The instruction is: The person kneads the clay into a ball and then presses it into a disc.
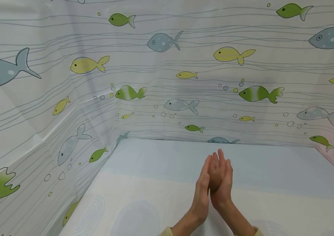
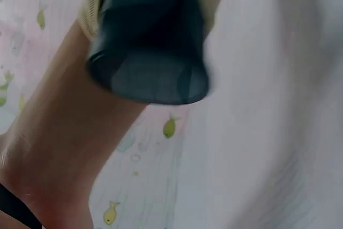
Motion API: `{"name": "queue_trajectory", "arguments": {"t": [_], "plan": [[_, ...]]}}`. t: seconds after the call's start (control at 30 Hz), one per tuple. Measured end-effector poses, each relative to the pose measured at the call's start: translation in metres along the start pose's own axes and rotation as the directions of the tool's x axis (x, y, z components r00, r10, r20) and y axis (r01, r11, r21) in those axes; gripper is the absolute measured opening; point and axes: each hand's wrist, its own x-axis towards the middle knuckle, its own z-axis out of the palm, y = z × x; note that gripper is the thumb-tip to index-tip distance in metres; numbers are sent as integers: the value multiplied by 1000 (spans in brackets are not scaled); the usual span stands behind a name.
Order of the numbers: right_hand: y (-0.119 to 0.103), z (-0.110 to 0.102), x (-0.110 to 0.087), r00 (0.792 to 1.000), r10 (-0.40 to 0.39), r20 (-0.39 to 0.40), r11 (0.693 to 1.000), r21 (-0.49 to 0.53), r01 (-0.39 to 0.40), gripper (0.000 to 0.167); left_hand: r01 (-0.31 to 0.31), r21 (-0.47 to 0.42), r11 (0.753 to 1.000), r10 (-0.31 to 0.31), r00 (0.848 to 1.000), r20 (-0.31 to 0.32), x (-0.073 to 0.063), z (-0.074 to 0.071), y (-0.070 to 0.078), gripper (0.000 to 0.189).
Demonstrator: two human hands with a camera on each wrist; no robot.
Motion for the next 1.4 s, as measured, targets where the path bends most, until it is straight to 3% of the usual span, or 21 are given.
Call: {"name": "queue_trajectory", "arguments": {"t": [0.1,0.3,0.47,0.73,1.1,1.4], "plan": [[7,5,-8,999,-7,39,998,-57,10,62,27,-22,999,-29,997,-71,4,-2,1,57],[18,13,-24,991,-28,134,980,-192,54,58,51,-72,996,-66,975,-213,22,-12,-3,58],[21,17,-32,981,-28,191,984,-167,60,55,26,-71,997,-42,970,-239,32,-22,-6,61],[23,20,-40,975,-32,220,985,-159,69,55,42,-109,993,-66,972,-227,36,-29,-7,61],[20,17,-39,976,34,213,985,-173,3,59,70,-55,996,-79,980,-180,26,-32,-16,59],[0,17,-21,992,115,57,993,-46,-113,71,24,34,999,-22,998,-65,13,-20,-22,57]]}}
